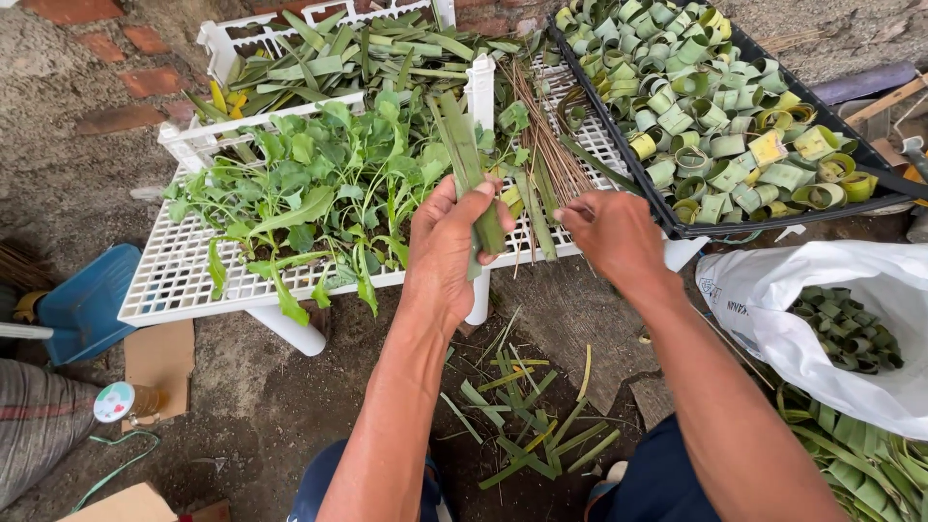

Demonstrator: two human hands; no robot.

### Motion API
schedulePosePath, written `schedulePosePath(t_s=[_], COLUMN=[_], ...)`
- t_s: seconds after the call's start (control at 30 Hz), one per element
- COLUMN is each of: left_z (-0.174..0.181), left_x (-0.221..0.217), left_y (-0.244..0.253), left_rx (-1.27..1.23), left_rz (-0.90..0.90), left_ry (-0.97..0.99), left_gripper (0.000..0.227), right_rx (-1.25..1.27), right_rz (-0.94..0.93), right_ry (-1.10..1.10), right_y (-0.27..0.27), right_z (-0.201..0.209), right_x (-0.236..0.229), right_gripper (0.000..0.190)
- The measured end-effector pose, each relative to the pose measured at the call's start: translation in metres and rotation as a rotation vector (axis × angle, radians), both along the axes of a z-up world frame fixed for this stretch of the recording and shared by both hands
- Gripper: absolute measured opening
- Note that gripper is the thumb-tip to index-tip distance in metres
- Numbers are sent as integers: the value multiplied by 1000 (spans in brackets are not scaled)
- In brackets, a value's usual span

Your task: The person folds and pins green leaf strips to form small square containers, placing the finished items into a black tray.

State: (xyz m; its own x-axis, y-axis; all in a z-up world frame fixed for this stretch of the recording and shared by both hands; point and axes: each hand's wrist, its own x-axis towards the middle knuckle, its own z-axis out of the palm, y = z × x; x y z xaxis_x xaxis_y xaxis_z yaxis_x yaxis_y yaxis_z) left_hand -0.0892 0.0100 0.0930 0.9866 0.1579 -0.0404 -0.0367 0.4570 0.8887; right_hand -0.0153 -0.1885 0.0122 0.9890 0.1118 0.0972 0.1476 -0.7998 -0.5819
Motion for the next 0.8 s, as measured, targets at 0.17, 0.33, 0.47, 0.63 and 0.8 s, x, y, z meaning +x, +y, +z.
schedulePosePath(t_s=[0.17, 0.33, 0.47, 0.63, 0.8], left_z=[-1, -19, -18, -19, -14], left_x=[3, 11, 8, 8, 5], left_y=[2, 13, 14, 20, 18], left_rx=[-42, -150, -169, -57, -17], left_rz=[28, 7, -16, -27, 34], left_ry=[-5, -8, 12, 42, 176], left_gripper=[10, 11, 14, 19, 18], right_rx=[-86, -101, -114, -52, 121], right_rz=[-34, -102, -123, -121, -88], right_ry=[132, 180, 186, 115, 224], right_y=[28, 26, 21, 6, -10], right_z=[-3, -22, -24, -26, 7], right_x=[18, 41, 43, 38, 19], right_gripper=[23, 23, 22, 17, 20])
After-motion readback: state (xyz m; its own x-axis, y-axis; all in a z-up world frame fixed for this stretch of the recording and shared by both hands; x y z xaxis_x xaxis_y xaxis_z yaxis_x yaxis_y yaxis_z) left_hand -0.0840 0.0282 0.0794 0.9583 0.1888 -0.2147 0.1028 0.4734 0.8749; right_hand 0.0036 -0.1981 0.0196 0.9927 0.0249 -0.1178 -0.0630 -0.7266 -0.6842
